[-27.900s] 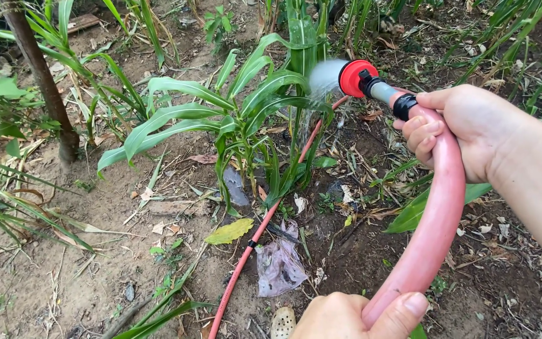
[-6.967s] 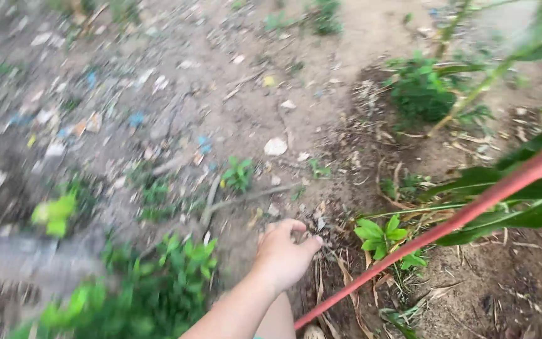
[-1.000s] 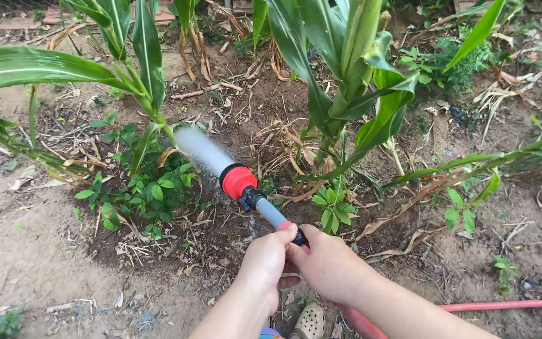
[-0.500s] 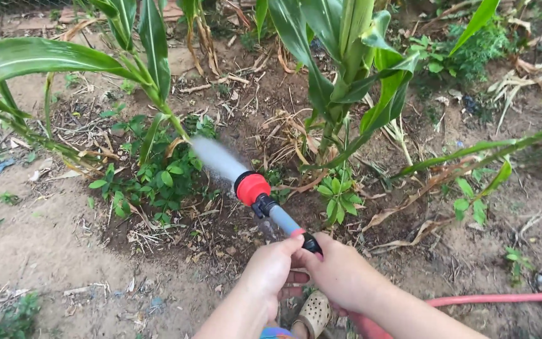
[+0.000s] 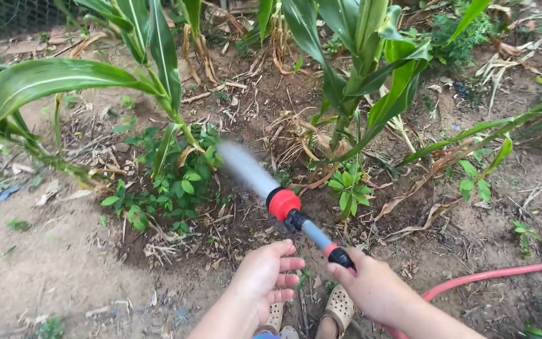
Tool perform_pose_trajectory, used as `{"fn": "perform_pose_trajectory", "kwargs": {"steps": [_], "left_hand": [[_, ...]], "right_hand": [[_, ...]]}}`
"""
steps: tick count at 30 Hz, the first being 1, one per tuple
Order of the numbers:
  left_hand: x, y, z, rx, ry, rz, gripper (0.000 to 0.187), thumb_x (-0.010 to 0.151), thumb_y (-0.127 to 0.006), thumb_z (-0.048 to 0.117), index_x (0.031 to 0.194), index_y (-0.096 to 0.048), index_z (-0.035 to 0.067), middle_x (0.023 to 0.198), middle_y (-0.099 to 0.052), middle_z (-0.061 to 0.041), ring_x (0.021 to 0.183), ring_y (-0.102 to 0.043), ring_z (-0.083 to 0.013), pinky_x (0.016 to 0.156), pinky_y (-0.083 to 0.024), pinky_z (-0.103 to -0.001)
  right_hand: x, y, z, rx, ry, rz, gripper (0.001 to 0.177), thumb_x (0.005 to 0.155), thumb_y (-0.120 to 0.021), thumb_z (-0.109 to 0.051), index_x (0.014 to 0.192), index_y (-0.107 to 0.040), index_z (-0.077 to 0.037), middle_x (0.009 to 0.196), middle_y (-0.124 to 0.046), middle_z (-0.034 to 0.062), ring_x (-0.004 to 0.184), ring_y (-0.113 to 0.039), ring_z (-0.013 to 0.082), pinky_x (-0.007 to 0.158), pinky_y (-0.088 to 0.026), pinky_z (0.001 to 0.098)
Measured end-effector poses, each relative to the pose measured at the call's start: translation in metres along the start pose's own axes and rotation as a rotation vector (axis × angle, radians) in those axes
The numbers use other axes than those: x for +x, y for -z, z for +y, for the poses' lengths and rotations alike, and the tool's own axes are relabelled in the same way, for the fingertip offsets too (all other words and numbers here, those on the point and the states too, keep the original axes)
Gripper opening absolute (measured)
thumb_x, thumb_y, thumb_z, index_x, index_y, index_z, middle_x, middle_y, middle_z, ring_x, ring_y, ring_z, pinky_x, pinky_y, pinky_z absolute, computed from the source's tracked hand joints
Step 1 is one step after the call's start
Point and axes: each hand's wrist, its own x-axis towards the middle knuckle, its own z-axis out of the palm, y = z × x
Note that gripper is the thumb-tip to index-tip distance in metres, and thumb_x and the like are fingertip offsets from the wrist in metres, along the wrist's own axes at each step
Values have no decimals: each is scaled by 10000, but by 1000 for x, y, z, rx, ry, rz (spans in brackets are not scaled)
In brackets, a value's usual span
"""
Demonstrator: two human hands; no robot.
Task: Watering garden plants with a hose and a spray nozzle attachment.
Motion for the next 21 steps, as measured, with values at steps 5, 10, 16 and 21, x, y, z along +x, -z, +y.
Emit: {"fn": "perform_pose_trajectory", "kwargs": {"steps": [5,10,16,21], "left_hand": [[8,0,-9,1,-19,-41,326,986,-561,294,1163,-690,51,998,-705,-107,767,-564,-193,687,-449,-342],[15,7,-17,-16,-63,-79,314,987,-557,285,1148,-675,43,1014,-687,-123,835,-574,-215,764,-450,-375],[-24,2,5,-60,-101,-116,301,987,-553,274,1131,-658,32,1034,-665,-144,918,-587,-241,856,-451,-414],[-37,1,23,-106,-134,-146,291,987,-549,265,1116,-643,23,1050,-648,-161,986,-598,-263,932,-452,-447]], "right_hand": [[-14,-13,0,50,10,35,346,953,-612,-438,1274,-657,-317,877,-769,-5,657,-721,150,573,-582,282],[-27,-20,-10,135,65,90,381,921,-648,-390,1296,-665,-323,840,-772,-6,652,-708,137,586,-575,272],[-41,-27,-20,213,130,144,440,883,-692,-332,1322,-674,-330,795,-776,-8,646,-693,122,602,-566,260],[-52,-29,-27,269,189,190,499,850,-730,-285,1344,-682,-335,758,-779,-10,641,-680,110,615,-558,251]]}}
